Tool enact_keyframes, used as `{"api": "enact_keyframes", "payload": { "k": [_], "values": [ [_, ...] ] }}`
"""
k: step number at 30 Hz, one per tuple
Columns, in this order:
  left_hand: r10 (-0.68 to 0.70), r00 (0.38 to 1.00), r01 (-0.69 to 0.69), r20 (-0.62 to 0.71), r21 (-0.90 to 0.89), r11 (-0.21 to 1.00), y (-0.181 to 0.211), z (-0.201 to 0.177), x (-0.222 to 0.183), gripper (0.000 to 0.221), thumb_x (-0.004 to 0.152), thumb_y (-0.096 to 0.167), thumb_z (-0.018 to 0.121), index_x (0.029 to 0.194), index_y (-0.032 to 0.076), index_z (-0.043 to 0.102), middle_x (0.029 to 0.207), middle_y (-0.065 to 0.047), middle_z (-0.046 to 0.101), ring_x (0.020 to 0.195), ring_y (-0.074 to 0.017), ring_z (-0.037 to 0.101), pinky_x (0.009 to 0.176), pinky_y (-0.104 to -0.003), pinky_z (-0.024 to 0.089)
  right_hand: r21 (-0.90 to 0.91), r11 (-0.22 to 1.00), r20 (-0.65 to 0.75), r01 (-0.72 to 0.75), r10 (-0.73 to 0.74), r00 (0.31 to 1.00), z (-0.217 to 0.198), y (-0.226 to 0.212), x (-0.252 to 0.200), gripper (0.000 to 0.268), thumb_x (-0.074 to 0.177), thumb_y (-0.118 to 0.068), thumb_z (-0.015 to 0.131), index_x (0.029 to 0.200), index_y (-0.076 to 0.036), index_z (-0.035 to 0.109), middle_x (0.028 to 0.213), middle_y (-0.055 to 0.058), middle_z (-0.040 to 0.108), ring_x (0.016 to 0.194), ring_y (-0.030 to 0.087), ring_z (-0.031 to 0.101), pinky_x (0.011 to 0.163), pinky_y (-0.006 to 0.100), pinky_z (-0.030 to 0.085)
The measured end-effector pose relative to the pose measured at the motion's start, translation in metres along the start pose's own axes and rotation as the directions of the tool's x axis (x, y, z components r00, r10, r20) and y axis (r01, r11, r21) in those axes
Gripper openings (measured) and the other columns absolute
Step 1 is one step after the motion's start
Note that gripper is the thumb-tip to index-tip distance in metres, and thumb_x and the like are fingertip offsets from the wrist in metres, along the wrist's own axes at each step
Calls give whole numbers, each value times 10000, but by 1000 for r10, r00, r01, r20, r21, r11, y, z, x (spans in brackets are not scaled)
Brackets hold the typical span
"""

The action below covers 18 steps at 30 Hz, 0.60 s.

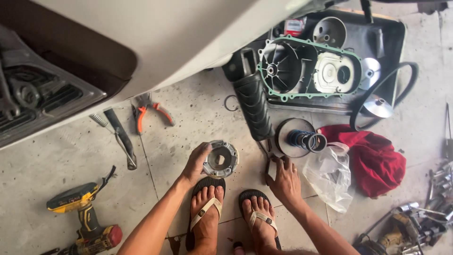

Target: Repairing a motorcycle clutch assembly by manipulating springs and clips with tools.

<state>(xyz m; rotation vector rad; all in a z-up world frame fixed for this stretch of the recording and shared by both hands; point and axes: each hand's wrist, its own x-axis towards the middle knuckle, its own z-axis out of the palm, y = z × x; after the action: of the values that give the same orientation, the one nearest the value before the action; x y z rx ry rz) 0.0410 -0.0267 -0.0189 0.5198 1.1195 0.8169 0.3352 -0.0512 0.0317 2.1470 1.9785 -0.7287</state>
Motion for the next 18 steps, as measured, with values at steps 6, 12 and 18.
{"api": "enact_keyframes", "payload": {
  "k": [6,12,18],
  "values": [
    [165,970,-92,-178,361,928,-27,-14,8,423,1000,473,615,1144,81,685,796,-176,727,781,-232,681,677,-374,554,-123,990,91,-65,76,993,1,-1,-13,782,714,-461,887,1329,-131,534,1373,172,456,1327,439,484,992,582,518],
    [274,907,16,-320,677,736,-29,-15,8,498,1035,505,522,1113,25,628,937,-299,709,955,-508,702,812,-593,556,-81,997,45,17,-14,999,46,40,-2,657,628,-393,834,1192,-132,618,1113,117,601,1155,402,634,838,537,595],
    [158,923,259,-351,871,417,2,-16,3,591,1008,646,455,944,104,682,854,-221,752,896,-436,750,783,-536,589,439,893,42,-97,87,995,64,42,1,267,760,-345,704,906,-138,787,860,100,673,799,323,760,672,398,602]
  ]
}}
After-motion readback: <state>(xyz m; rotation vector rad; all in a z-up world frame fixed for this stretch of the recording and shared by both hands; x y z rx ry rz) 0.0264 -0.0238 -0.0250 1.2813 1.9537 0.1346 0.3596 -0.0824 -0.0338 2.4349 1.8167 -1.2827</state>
